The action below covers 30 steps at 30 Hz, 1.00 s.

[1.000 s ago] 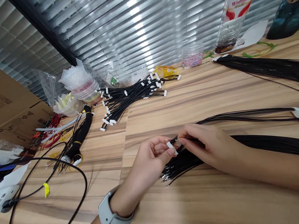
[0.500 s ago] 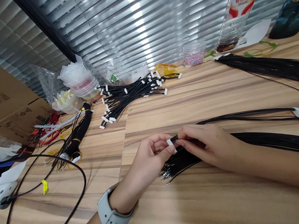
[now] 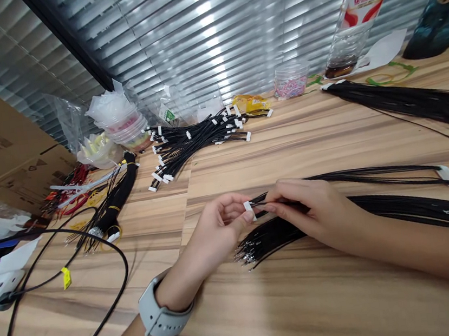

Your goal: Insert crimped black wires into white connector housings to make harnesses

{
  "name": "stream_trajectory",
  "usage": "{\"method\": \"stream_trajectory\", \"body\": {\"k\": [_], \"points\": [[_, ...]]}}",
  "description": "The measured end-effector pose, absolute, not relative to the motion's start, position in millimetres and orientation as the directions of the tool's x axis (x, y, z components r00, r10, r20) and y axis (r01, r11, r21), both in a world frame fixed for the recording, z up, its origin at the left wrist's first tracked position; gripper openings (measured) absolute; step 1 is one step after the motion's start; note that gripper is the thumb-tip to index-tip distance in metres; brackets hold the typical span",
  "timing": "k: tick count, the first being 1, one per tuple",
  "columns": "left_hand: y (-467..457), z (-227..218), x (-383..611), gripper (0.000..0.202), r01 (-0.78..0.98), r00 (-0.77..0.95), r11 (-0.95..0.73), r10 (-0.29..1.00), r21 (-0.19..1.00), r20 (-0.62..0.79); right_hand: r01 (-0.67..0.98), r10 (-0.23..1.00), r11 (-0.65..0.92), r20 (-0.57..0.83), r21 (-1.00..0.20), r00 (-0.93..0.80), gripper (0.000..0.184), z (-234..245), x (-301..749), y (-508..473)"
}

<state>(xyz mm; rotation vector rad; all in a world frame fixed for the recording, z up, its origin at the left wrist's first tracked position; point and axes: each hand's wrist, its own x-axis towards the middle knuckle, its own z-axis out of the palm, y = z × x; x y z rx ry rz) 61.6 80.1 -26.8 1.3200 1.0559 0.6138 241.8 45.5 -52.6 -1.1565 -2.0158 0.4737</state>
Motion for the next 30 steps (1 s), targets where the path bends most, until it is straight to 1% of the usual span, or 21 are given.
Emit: {"method": "stream_trajectory", "body": {"k": [3,7,9,12,13,14,16,19,27,30], "points": [[85.1,-26.6,58.4,0.015,0.227,0.401,0.202,0.872,0.953,-0.28,0.603,0.844,0.522,0.465,-0.603,-0.267,0.012,-54.2,243.0,46.2],[88.6,-29.2,56.8,0.016,0.222,0.378,0.216,0.88,0.951,-0.289,0.645,0.818,0.555,0.484,-0.525,-0.311,0.013,-56.9,242.5,46.5],[88.4,-29.9,57.6,0.015,0.231,0.372,0.197,0.887,0.953,-0.273,0.675,0.791,0.576,0.523,-0.462,-0.317,0.015,-56.4,241.5,45.9],[86.5,-29.3,59.5,0.013,0.261,0.364,0.141,0.902,0.955,-0.232,0.712,0.71,0.614,0.632,-0.339,-0.311,0.017,-54.3,240.3,44.1],[85.8,-29.0,60.0,0.012,0.267,0.369,0.121,0.904,0.956,-0.217,0.707,0.69,0.63,0.648,-0.321,-0.321,0.016,-54.1,240.1,43.6],[85.1,-28.8,60.4,0.012,0.27,0.378,0.105,0.903,0.957,-0.206,0.694,0.688,0.642,0.644,-0.327,-0.333,0.014,-54.2,240.2,43.2],[84.3,-28.9,60.7,0.013,0.273,0.395,0.079,0.899,0.959,-0.187,0.665,0.714,0.643,0.611,-0.379,-0.342,0.012,-55.9,240.6,43.0],[84.1,-30.2,60.2,0.013,0.278,0.408,0.05,0.898,0.959,-0.165,0.67,0.755,0.606,0.577,-0.429,-0.313,0.012,-59.6,241.7,44.2],[83.3,-32.3,58.4,0.014,0.281,0.435,0.02,0.889,0.96,-0.146,0.671,0.769,0.591,0.563,-0.448,-0.303,0.011,-61.9,242.7,46.2],[82.0,-31.8,58.5,0.015,0.311,0.469,-0.018,0.873,0.95,-0.137,0.679,0.76,0.598,0.57,-0.425,-0.312,0.013,-61.7,243.0,45.5]]}}
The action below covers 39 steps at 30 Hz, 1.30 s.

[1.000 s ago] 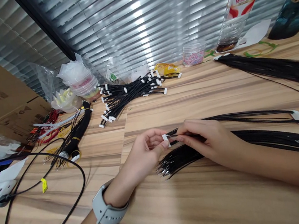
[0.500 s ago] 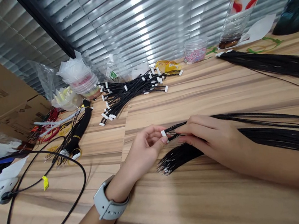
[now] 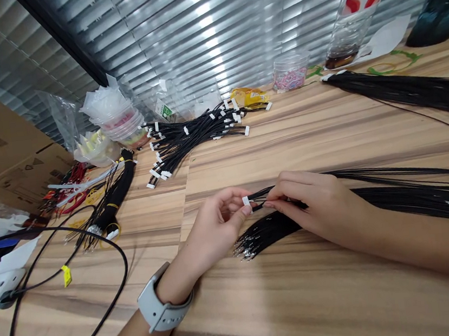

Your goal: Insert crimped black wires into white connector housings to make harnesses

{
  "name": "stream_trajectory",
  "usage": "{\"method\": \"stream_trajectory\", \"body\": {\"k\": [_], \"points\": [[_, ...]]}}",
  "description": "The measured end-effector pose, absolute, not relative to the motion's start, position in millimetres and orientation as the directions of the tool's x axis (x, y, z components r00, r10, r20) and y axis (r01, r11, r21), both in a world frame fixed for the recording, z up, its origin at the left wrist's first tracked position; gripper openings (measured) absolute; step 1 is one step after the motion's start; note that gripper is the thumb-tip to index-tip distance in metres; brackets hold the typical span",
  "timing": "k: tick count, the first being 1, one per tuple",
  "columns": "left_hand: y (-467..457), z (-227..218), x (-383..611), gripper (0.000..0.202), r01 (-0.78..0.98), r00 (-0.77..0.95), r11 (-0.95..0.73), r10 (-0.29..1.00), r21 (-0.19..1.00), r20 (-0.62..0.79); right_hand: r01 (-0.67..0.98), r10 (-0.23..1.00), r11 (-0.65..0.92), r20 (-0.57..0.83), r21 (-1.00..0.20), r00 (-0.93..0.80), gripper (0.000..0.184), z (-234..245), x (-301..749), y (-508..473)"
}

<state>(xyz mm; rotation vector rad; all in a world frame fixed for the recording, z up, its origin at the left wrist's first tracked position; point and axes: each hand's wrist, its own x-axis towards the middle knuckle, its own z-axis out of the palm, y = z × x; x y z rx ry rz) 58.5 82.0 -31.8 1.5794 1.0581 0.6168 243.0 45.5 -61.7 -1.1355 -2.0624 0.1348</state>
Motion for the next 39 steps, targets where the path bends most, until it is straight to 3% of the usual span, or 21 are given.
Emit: {"method": "stream_trajectory", "body": {"k": [8,18,23,25,28,31,39], "points": [[81,-31,58,0.013,0.376,0.489,-0.097,0.866,0.921,-0.108,0.681,0.713,0.65,0.581,-0.337,-0.393,0.022,-62,242,46],[73,-36,57,0.02,0.439,0.548,-0.249,0.836,0.863,-0.037,0.665,0.723,0.649,0.573,-0.37,-0.387,0.022,-65,242,45],[71,-34,60,0.018,0.42,0.548,-0.23,0.835,0.878,-0.043,0.678,0.734,0.635,0.563,-0.371,-0.38,0.019,-65,241,47],[74,-33,60,0.016,0.407,0.533,-0.198,0.844,0.892,-0.056,0.693,0.697,0.652,0.602,-0.308,-0.389,0.021,-62,241,45],[82,-32,57,0.013,0.364,0.483,-0.117,0.872,0.924,-0.08,0.687,0.568,0.718,0.664,-0.111,-0.486,0.023,-56,238,41],[91,-30,51,0.015,0.314,0.427,-0.025,0.897,0.949,-0.118,0.629,0.489,0.777,0.617,0.014,-0.617,0.023,-57,234,37],[97,-30,46,0.022,0.262,0.454,0.116,0.861,0.958,-0.228,0.668,0.643,0.722,0.531,-0.18,-0.552,0.017,-65,235,39]]}}
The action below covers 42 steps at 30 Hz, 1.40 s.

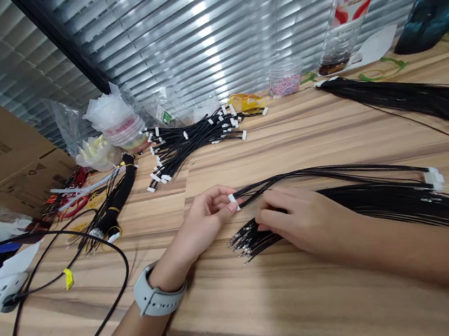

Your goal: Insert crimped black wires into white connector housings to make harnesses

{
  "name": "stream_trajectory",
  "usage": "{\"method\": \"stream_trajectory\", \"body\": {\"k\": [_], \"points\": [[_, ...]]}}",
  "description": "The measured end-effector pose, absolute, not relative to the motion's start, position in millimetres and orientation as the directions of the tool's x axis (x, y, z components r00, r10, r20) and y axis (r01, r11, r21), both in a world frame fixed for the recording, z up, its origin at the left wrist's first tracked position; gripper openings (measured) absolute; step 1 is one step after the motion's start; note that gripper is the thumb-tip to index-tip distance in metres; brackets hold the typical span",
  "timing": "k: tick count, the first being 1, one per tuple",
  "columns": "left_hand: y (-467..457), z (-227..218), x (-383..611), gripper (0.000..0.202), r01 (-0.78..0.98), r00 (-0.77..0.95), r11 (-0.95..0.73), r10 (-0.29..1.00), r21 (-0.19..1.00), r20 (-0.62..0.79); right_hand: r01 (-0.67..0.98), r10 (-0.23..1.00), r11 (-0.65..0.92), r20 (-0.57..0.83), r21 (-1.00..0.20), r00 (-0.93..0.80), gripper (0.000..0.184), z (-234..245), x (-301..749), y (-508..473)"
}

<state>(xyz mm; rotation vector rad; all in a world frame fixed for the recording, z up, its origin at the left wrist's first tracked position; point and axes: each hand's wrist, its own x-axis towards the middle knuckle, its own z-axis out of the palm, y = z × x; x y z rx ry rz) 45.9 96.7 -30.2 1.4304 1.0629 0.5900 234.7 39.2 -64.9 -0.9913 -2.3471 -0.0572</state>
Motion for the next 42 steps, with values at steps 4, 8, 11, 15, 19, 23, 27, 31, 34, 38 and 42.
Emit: {"method": "stream_trajectory", "body": {"k": [4,8,11,15,19,23,27,31,34,38,42], "points": [[96,-28,47,0.021,0.267,0.475,0.128,0.845,0.955,-0.246,0.763,0.729,0.625,0.475,-0.167,-0.493,0.016,-62,237,37],[95,-24,48,0.018,0.293,0.475,0.099,0.848,0.951,-0.235,0.786,0.777,0.567,0.477,-0.245,-0.411,0.016,-60,236,35],[94,-22,49,0.016,0.309,0.463,0.083,0.857,0.947,-0.227,0.758,0.815,0.537,0.459,-0.37,-0.354,0.018,-56,235,35],[94,-23,48,0.016,0.32,0.464,0.084,0.854,0.944,-0.234,0.693,0.869,0.478,0.406,-0.54,-0.283,0.018,-54,234,38],[94,-22,47,0.017,0.339,0.464,0.094,0.849,0.936,-0.253,0.652,0.905,0.418,0.356,-0.632,-0.234,0.014,-54,236,39],[94,-21,47,0.015,0.364,0.459,0.088,0.849,0.927,-0.26,0.635,0.927,0.369,0.316,-0.679,-0.202,0.012,-54,238,40],[94,-22,46,0.014,0.381,0.464,0.049,0.854,0.923,-0.237,0.646,0.929,0.363,0.318,-0.672,-0.192,0.012,-53,237,41],[93,-22,47,0.014,0.397,0.469,0.048,0.848,0.916,-0.248,0.645,0.926,0.369,0.326,-0.669,-0.191,0.013,-51,236,39],[93,-21,47,0.014,0.401,0.473,0.052,0.843,0.915,-0.256,0.653,0.93,0.359,0.314,-0.666,-0.19,0.013,-50,236,38],[94,-20,47,0.015,0.387,0.479,0.061,0.839,0.92,-0.257,0.659,0.918,0.395,0.306,-0.64,-0.253,0.014,-52,237,40],[94,-18,47,0.014,0.354,0.476,0.09,0.84,0.931,-0.262,0.69,0.879,0.473,0.351,-0.549,-0.324,0.017,-56,238,42]]}}
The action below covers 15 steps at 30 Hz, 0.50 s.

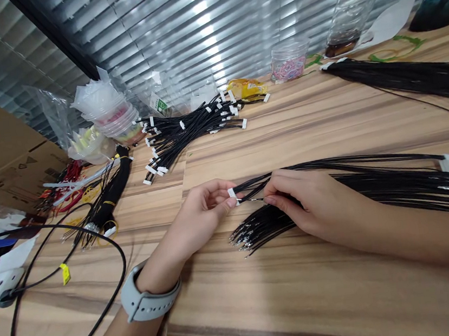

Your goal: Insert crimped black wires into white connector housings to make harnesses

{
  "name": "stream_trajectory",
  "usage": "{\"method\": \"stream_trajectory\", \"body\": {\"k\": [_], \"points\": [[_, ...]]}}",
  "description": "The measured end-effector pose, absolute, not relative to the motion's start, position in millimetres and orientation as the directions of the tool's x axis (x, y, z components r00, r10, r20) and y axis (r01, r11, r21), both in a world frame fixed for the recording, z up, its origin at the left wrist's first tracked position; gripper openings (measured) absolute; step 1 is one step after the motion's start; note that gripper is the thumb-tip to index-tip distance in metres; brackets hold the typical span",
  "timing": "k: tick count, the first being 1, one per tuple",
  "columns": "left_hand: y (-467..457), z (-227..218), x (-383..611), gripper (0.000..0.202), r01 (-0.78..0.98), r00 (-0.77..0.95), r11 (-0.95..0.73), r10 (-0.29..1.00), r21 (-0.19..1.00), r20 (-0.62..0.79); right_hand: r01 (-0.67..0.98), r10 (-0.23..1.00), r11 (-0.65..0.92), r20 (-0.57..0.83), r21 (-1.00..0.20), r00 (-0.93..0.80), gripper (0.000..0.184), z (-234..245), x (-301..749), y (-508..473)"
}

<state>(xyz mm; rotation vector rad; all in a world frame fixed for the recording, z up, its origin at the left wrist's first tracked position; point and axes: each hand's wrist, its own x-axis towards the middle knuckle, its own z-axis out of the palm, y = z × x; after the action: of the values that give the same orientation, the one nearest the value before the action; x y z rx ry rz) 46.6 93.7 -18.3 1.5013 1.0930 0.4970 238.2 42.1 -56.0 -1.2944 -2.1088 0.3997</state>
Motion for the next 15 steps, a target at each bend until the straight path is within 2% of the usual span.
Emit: {"method": "stream_trajectory", "body": {"k": [6,15], "points": [[92.8,-18.4,48.0,0.014,0.355,0.489,0.078,0.834,0.932,-0.256,0.731,0.873,0.474,0.372,-0.492,-0.315,0.018,-59.4,239.9,42.0],[93.9,-18.9,46.4,0.016,0.358,0.476,0.103,0.835,0.928,-0.276,0.696,0.849,0.516,0.408,-0.499,-0.337,0.018,-58.6,240.7,42.0]]}}
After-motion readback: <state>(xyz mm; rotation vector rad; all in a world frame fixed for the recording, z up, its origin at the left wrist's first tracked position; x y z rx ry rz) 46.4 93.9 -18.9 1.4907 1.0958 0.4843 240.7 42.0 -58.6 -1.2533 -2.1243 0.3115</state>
